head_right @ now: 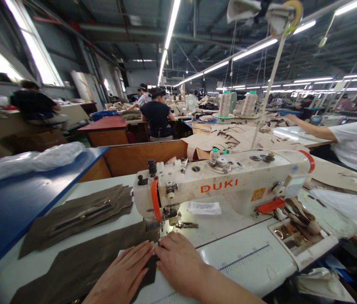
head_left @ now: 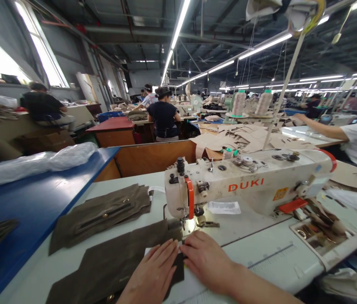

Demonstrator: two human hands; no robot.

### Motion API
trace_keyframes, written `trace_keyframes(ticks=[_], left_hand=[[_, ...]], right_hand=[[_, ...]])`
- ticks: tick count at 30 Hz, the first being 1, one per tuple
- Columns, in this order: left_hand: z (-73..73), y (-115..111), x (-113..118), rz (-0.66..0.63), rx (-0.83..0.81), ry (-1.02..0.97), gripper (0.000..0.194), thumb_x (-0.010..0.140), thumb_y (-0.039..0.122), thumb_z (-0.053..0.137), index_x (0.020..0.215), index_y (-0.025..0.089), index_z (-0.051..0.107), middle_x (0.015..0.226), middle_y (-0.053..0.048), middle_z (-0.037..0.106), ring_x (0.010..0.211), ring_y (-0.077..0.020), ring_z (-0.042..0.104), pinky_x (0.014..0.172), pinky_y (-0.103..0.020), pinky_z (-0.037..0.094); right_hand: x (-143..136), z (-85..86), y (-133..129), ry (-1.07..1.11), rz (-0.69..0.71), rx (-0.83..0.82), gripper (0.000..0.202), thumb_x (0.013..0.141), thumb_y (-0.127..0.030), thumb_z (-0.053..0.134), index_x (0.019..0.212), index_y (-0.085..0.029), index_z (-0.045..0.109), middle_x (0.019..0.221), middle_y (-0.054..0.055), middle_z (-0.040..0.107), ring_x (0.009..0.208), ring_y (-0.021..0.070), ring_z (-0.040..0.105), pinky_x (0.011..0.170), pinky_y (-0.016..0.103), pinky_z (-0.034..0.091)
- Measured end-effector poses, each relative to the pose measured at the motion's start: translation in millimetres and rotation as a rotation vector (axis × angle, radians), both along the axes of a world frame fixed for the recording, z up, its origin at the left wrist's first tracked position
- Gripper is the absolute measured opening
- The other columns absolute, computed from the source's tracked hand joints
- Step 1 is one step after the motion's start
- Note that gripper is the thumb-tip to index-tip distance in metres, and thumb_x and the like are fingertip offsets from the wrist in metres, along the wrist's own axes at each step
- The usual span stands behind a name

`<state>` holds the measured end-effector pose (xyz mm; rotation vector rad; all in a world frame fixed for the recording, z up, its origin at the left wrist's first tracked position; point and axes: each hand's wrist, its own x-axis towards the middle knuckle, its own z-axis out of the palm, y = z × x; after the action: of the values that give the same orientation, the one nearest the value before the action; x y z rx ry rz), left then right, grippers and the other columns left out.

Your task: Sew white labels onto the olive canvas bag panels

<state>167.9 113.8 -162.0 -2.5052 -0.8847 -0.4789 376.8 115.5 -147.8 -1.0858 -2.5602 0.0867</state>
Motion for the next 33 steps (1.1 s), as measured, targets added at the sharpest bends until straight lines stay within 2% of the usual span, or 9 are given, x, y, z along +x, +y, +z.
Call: trace_keyframes(ticks=[5,9,13,23,33], left_hand=[[3.5,3.7,5.0,0.020,-0.038,0.017,0.033,0.090,0.020,0.043,0.119,0.017,0.060,0.119,-0.004,0.069,0.108,-0.0154,0.064,0.088,-0.025,0.052],[-1.0,12.9,8.7,0.065,-0.086,0.020,0.035,0.089,0.020,0.044,0.119,0.017,0.060,0.120,-0.005,0.069,0.109,-0.0165,0.064,0.089,-0.027,0.052],[-6.8,20.0,11.2,0.062,-0.057,0.021,0.035,0.089,0.022,0.043,0.118,0.017,0.061,0.118,-0.005,0.070,0.106,-0.0177,0.065,0.086,-0.028,0.054],[-9.2,28.2,18.8,0.046,-0.008,-0.039,0.033,0.091,0.021,0.039,0.117,0.018,0.061,0.113,-0.005,0.072,0.103,-0.0177,0.067,0.086,-0.029,0.054],[-8.2,30.6,19.3,0.063,-0.123,-0.078,0.038,0.089,0.020,0.044,0.125,0.021,0.057,0.121,-0.005,0.068,0.110,-0.0188,0.064,0.092,-0.032,0.053]], right_hand=[[-0.2,0.2,10.5,-0.005,-0.015,0.020,0.004,0.090,-0.021,0.058,0.093,-0.019,0.059,0.090,0.002,0.061,0.092,0.0199,0.053,0.089,0.031,0.043],[-0.2,-2.1,18.9,0.004,-0.048,0.072,0.005,0.090,-0.020,0.058,0.094,-0.018,0.059,0.092,0.004,0.062,0.090,0.0206,0.054,0.085,0.033,0.044],[-0.4,-3.8,22.2,0.027,-0.075,0.093,0.004,0.090,-0.016,0.057,0.093,-0.017,0.059,0.091,0.004,0.062,0.088,0.0200,0.055,0.081,0.033,0.043],[-1.5,-12.1,25.8,0.052,-0.131,0.128,0.008,0.089,-0.011,0.054,0.088,-0.018,0.059,0.087,0.004,0.061,0.085,0.0199,0.054,0.081,0.033,0.042],[-2.1,-11.8,26.6,0.034,-0.173,0.138,0.010,0.088,-0.010,0.052,0.091,-0.019,0.058,0.091,0.006,0.063,0.087,0.0220,0.054,0.082,0.036,0.041]])
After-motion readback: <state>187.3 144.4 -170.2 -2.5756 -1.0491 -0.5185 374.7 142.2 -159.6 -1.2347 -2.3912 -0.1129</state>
